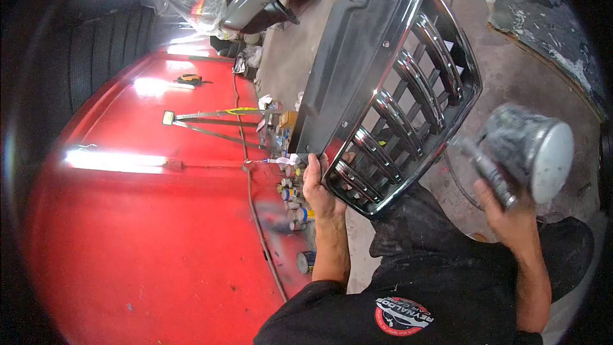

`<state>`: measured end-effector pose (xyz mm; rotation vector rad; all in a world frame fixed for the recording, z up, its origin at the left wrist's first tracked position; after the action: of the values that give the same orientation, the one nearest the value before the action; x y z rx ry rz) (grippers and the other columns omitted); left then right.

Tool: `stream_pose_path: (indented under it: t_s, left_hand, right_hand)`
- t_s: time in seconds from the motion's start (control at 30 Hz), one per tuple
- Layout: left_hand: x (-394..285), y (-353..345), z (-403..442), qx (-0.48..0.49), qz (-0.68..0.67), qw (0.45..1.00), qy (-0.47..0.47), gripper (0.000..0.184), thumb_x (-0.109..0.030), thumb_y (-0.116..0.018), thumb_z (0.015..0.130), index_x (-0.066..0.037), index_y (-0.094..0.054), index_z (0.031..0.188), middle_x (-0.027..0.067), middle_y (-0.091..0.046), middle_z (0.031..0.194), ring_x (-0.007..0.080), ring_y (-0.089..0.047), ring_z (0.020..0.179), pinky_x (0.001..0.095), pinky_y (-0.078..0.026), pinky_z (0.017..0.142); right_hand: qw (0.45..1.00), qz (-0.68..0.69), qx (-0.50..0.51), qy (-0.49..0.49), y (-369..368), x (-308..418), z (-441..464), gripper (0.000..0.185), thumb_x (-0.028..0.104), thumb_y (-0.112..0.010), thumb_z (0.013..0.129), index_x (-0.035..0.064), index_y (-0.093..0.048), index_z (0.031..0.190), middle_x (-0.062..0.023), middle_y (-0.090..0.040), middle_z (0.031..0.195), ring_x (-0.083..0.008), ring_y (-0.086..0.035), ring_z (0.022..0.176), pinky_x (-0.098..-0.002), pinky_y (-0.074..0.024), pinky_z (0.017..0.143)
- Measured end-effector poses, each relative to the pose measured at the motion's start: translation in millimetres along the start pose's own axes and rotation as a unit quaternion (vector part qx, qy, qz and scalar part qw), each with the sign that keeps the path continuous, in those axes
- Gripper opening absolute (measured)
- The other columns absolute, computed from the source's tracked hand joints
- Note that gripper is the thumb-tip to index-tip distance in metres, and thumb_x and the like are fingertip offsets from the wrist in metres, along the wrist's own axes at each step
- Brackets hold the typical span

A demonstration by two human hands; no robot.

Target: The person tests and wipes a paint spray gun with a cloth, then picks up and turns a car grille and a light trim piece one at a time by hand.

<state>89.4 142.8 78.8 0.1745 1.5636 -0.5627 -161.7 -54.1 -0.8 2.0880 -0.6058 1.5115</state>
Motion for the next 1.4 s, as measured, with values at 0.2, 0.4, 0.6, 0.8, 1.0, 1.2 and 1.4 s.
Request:
stream_pose_path:
  t_s: [0.2, 0.4, 0.6, 0.8, 1.0, 1.2, 1.4]
  left_hand:
    - [6, -1, -4, -0.026, -0.034, 0.999, -0.004, 0.041, -0.037, -0.038, 0.095, -0.001, -0.058, 0.098, 0.0167, -0.064, 0.082, 0.0258, -0.061, 0.065, 0.0336, -0.051, 0.057]
    - [11, 1, -12, 0.004, -0.022, 0.999, -0.047, 0.045, -0.039, -0.037, 0.095, 0.000, -0.058, 0.101, 0.0155, -0.064, 0.082, 0.0196, -0.059, 0.055, 0.0271, -0.046, 0.044]
    - [15, -23, -2, 0.019, -0.063, 0.997, -0.042, 0.047, -0.040, -0.035, 0.095, 0.001, -0.057, 0.104, 0.0143, -0.064, 0.083, 0.0185, -0.059, 0.056, 0.0273, -0.047, 0.046]
    - [31, -50, 11, 0.056, -0.096, 0.993, -0.046, 0.049, -0.042, -0.036, 0.095, 0.000, -0.057, 0.108, 0.0123, -0.064, 0.086, 0.0176, -0.060, 0.065, 0.0265, -0.047, 0.050]
    - [27, -75, 9, 0.004, -0.137, 0.984, -0.111, 0.045, -0.038, -0.038, 0.095, 0.000, -0.052, 0.113, 0.0114, -0.064, 0.093, 0.0194, -0.062, 0.071, 0.0278, -0.047, 0.052]
    - [31, -66, 16, 0.114, -0.191, 0.972, -0.073, 0.040, -0.032, -0.040, 0.095, 0.004, -0.052, 0.110, 0.0164, -0.062, 0.104, 0.0247, -0.063, 0.084, 0.0355, -0.052, 0.071]
    - [29, -62, 17, 0.110, -0.153, 0.979, -0.076, 0.044, -0.037, -0.040, 0.095, 0.000, -0.050, 0.116, 0.0128, -0.062, 0.104, 0.0207, -0.063, 0.081, 0.0323, -0.053, 0.068]
  right_hand:
    - [0.970, -0.013, -0.226, 0.086, 29, -11, 4, 0.046, 0.033, -0.061, 0.086, -0.0040, -0.056, 0.114, -0.0178, -0.060, 0.108, -0.0254, -0.054, 0.104, -0.0359, -0.0392, 0.092]
    - [0.991, 0.043, -0.116, 0.045, -1, -9, -21, 0.041, 0.029, -0.063, 0.084, -0.0026, -0.058, 0.110, -0.0170, -0.060, 0.109, -0.0258, -0.056, 0.103, -0.0358, -0.0403, 0.092]
    - [0.996, 0.003, -0.018, 0.083, -34, 4, -40, 0.045, 0.029, -0.067, 0.081, 0.0000, -0.056, 0.113, -0.0167, -0.058, 0.113, -0.0288, -0.054, 0.107, -0.0360, -0.0406, 0.093]
    - [0.988, -0.043, 0.065, 0.131, -38, 15, -44, 0.046, 0.030, -0.071, 0.076, 0.0041, -0.059, 0.112, -0.0151, -0.059, 0.111, -0.0298, -0.055, 0.105, -0.0378, -0.0409, 0.092]
    - [0.994, -0.055, 0.021, 0.097, -36, 7, -43, 0.044, 0.028, -0.068, 0.080, 0.0015, -0.057, 0.113, -0.0162, -0.060, 0.109, -0.0294, -0.055, 0.104, -0.0369, -0.0416, 0.091]
    - [0.982, 0.056, -0.169, 0.054, -9, 2, -35, 0.036, 0.025, -0.061, 0.086, -0.0050, -0.059, 0.105, -0.0136, -0.062, 0.099, -0.0208, -0.058, 0.092, -0.0324, -0.0448, 0.082]
    - [0.985, 0.064, -0.156, 0.044, -12, 5, -38, 0.035, 0.023, -0.064, 0.084, -0.0041, -0.058, 0.105, -0.0123, -0.062, 0.102, -0.0211, -0.058, 0.092, -0.0330, -0.0455, 0.082]
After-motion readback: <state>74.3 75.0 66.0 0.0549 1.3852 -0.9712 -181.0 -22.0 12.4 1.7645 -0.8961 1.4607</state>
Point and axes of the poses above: each hand's wrist, its own z-axis towards the middle knuckle, its own y-axis out of the back of the hand, x = y × z, the point moved 3 cm from there along z, towards the middle knuckle
